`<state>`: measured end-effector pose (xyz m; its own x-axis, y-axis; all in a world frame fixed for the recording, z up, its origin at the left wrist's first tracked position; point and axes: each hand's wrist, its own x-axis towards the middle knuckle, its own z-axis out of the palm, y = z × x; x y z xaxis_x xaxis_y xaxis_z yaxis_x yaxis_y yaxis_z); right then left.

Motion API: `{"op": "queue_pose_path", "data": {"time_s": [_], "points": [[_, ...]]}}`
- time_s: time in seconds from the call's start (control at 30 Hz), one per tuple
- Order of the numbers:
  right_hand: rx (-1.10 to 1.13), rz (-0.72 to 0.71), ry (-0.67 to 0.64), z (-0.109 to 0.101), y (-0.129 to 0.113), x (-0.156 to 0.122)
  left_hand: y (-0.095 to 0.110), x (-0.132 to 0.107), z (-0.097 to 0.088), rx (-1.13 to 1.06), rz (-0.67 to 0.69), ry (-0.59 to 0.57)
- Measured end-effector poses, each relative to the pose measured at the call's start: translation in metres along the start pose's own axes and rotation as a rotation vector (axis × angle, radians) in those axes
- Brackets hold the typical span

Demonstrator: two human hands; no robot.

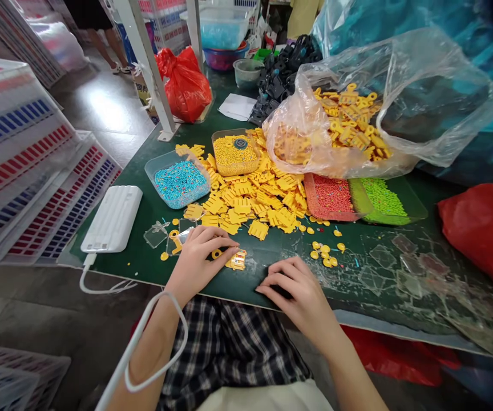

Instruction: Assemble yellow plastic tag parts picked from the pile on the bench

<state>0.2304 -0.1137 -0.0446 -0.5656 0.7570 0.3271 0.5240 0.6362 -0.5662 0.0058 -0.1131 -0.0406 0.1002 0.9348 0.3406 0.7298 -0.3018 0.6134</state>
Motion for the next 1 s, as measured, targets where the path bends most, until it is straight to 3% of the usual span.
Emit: {"op": "queue_pose_path", "data": {"time_s": [0.13, 0.3, 0.6, 0.8, 0.9, 1.0], "points": [[-0.081, -0.010, 0.094, 0.012, -0.010, 0.024, 0.001, 0.000, -0.002, -0.012, -0.004, 0.018], [-0.171, -0.035, 0.086, 0.025, -0.010, 0.043, 0.001, -0.002, -0.003, -0.019, -0.006, 0.018], [-0.068, 0.013, 0.115, 0.027, -0.002, 0.036, -0.001, -0.002, -0.002, -0.071, 0.001, 0.030], [0.050, 0.090, 0.235, 0.025, -0.003, 0.036, 0.002, -0.001, -0.006, -0.139, -0.003, 0.167], [0.107, 0.164, 0.327, 0.023, -0.003, 0.036, 0.005, 0.018, -0.020, -0.108, -0.003, 0.214], [0.132, 0.204, 0.362, 0.022, -0.003, 0.037, 0.004, 0.061, -0.034, 0.027, 0.009, 0.276]]}}
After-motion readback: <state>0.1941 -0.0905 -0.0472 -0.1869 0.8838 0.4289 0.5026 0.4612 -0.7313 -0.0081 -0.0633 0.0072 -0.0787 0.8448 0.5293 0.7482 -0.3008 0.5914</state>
